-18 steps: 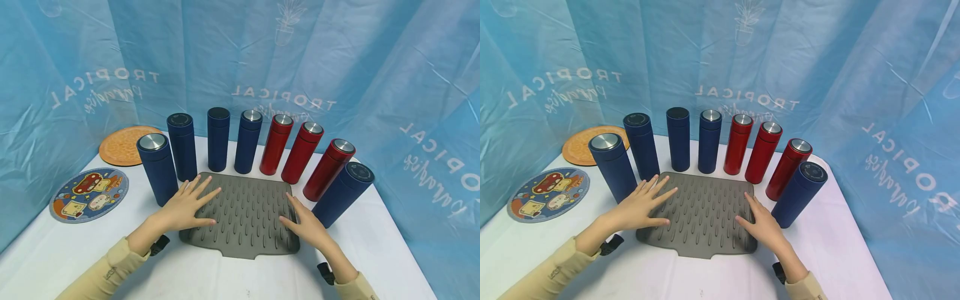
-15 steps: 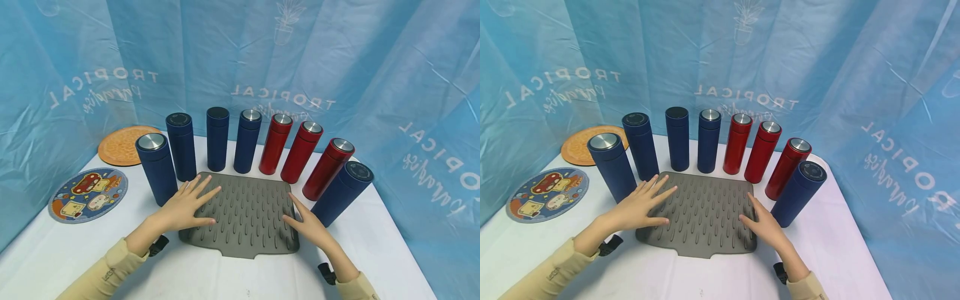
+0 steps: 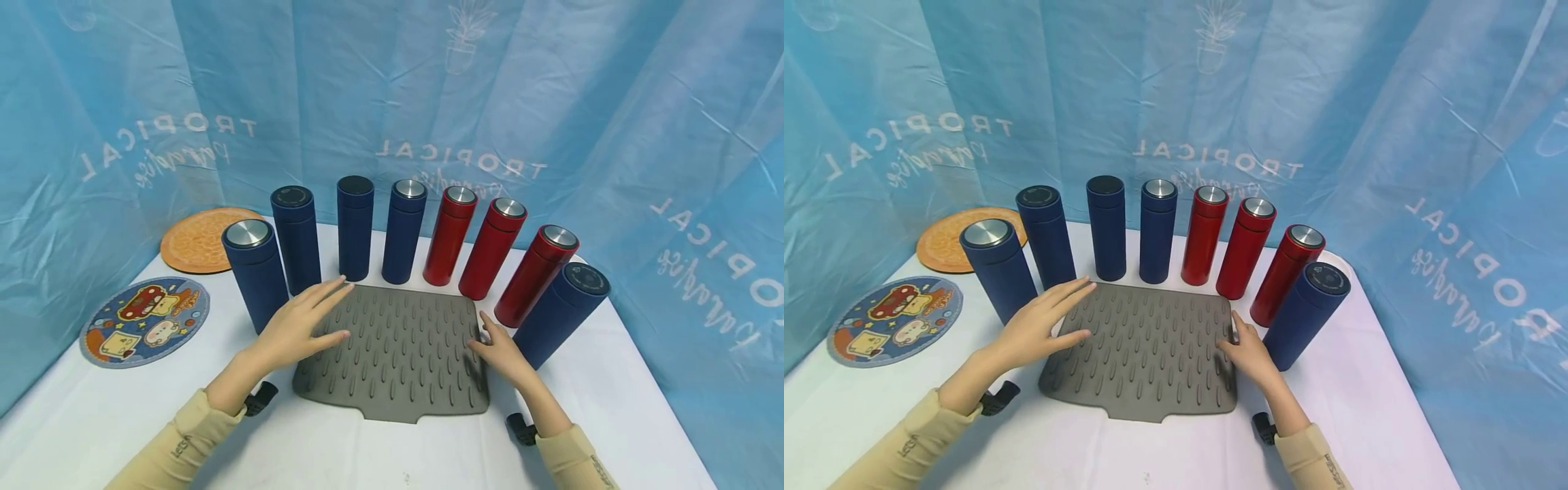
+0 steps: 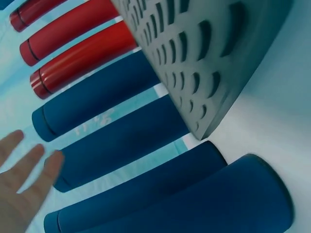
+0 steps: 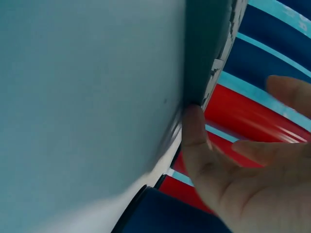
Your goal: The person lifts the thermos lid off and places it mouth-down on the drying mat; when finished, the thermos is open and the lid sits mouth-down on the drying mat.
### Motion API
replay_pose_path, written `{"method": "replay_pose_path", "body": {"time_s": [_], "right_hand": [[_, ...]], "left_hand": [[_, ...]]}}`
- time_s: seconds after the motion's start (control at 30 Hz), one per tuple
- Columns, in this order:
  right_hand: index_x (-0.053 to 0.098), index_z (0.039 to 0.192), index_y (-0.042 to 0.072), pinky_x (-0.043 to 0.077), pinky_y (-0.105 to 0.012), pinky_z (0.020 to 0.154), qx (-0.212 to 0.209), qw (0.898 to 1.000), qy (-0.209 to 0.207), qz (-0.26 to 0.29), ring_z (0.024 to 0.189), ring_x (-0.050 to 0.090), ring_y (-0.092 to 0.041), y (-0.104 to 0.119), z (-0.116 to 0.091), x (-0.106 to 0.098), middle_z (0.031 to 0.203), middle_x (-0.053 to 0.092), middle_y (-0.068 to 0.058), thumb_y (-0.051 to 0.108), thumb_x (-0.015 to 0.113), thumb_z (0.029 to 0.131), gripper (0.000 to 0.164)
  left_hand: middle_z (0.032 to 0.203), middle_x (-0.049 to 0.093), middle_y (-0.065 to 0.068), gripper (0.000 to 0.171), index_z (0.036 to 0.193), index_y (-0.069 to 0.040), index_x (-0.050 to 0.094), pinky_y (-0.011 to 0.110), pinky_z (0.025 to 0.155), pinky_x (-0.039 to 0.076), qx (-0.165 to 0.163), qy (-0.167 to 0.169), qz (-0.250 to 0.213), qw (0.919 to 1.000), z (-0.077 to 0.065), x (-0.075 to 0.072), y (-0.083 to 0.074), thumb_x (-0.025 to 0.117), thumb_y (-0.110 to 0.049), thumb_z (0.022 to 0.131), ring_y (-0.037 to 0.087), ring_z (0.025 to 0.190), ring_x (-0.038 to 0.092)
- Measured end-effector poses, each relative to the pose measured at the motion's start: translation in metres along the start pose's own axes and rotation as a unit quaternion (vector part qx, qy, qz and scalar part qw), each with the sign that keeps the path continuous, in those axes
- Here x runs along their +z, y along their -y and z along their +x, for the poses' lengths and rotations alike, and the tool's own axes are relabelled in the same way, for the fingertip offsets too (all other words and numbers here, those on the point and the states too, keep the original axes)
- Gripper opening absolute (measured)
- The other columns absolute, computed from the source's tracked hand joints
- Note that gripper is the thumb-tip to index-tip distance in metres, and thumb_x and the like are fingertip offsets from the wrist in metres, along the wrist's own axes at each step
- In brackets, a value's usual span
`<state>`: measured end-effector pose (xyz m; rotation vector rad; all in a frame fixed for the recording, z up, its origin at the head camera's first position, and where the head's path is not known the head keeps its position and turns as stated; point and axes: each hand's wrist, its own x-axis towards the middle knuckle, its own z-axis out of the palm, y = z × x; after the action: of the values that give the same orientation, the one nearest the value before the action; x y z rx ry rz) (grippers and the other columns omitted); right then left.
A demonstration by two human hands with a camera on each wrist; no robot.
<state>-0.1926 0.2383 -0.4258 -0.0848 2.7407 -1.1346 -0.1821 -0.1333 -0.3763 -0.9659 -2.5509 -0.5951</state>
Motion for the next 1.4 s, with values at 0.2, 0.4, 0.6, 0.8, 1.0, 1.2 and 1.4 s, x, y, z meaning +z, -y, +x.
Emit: {"method": "replay_pose_path", "body": {"time_s": [0.2,0.4,0.6,0.8,1.0,1.2,1.4], "right_hand": [[0.025,0.140,-0.011,0.045,-0.051,0.082,0.021,0.996,0.003,-0.092,0.096,0.052,-0.036,-0.006,0.007,0.003,0.110,0.048,-0.030,0.009,0.057,0.085,0.067],[0.032,0.137,-0.011,0.050,-0.035,0.062,0.035,0.997,0.025,-0.061,0.081,0.053,-0.028,-0.009,0.006,0.002,0.102,0.049,-0.025,0.000,0.056,0.084,0.059],[0.035,0.135,-0.011,0.051,-0.031,0.057,0.036,0.998,0.028,-0.040,0.077,0.054,-0.024,-0.009,0.008,0.001,0.096,0.053,-0.021,-0.001,0.058,0.083,0.058],[0.036,0.135,-0.011,0.052,-0.031,0.057,0.046,0.998,0.031,-0.031,0.078,0.057,-0.023,-0.009,0.010,0.000,0.098,0.057,-0.020,-0.001,0.060,0.082,0.059],[0.036,0.134,-0.011,0.052,-0.031,0.055,0.046,0.998,0.035,-0.018,0.073,0.058,-0.020,-0.009,0.012,0.000,0.093,0.059,-0.017,-0.002,0.060,0.082,0.058],[0.036,0.135,-0.011,0.053,-0.032,0.056,0.046,0.998,0.040,-0.009,0.074,0.058,-0.021,-0.010,0.013,0.000,0.095,0.059,-0.018,-0.002,0.060,0.082,0.059],[0.035,0.135,-0.010,0.053,-0.033,0.057,0.050,0.998,0.044,-0.003,0.077,0.058,-0.022,-0.011,0.012,-0.001,0.097,0.059,-0.018,-0.001,0.060,0.083,0.059]], "left_hand": [[0.121,0.057,0.012,0.050,0.120,-0.005,0.059,0.051,0.094,0.037,0.113,-0.226,0.019,0.9673,0.006,-0.005,0.004,0.045,-0.045,0.094,0.034,0.117,0.046],[0.131,0.046,0.011,0.041,0.114,-0.012,0.060,0.057,0.094,0.021,0.074,-0.416,0.052,0.9047,0.008,-0.014,0.022,0.055,-0.042,0.087,0.034,0.125,0.035],[0.143,0.021,0.010,0.082,0.138,-0.015,0.030,0.044,0.105,0.016,-0.057,-0.447,-0.065,0.8905,0.000,-0.020,0.051,0.069,-0.049,0.075,0.031,0.130,0.021],[0.144,0.023,0.007,0.100,0.146,-0.019,0.010,0.037,0.104,0.024,-0.211,-0.330,-0.291,0.8730,-0.009,-0.023,0.060,0.074,-0.005,0.071,0.022,0.127,0.030],[0.137,0.034,0.007,0.092,0.144,-0.023,0.016,0.046,0.102,0.029,-0.273,-0.281,-0.339,0.8552,-0.011,-0.019,0.069,0.071,0.002,0.074,0.022,0.122,0.037],[0.140,0.031,0.013,0.095,0.146,-0.018,0.013,0.051,0.105,0.026,-0.286,-0.261,-0.339,0.8573,-0.014,-0.015,0.078,0.071,0.003,0.073,0.030,0.126,0.034],[0.140,0.032,0.018,0.094,0.146,-0.012,0.014,0.053,0.105,0.026,-0.288,-0.256,-0.312,0.8681,-0.013,-0.014,0.078,0.072,0.000,0.073,0.037,0.127,0.033]]}}
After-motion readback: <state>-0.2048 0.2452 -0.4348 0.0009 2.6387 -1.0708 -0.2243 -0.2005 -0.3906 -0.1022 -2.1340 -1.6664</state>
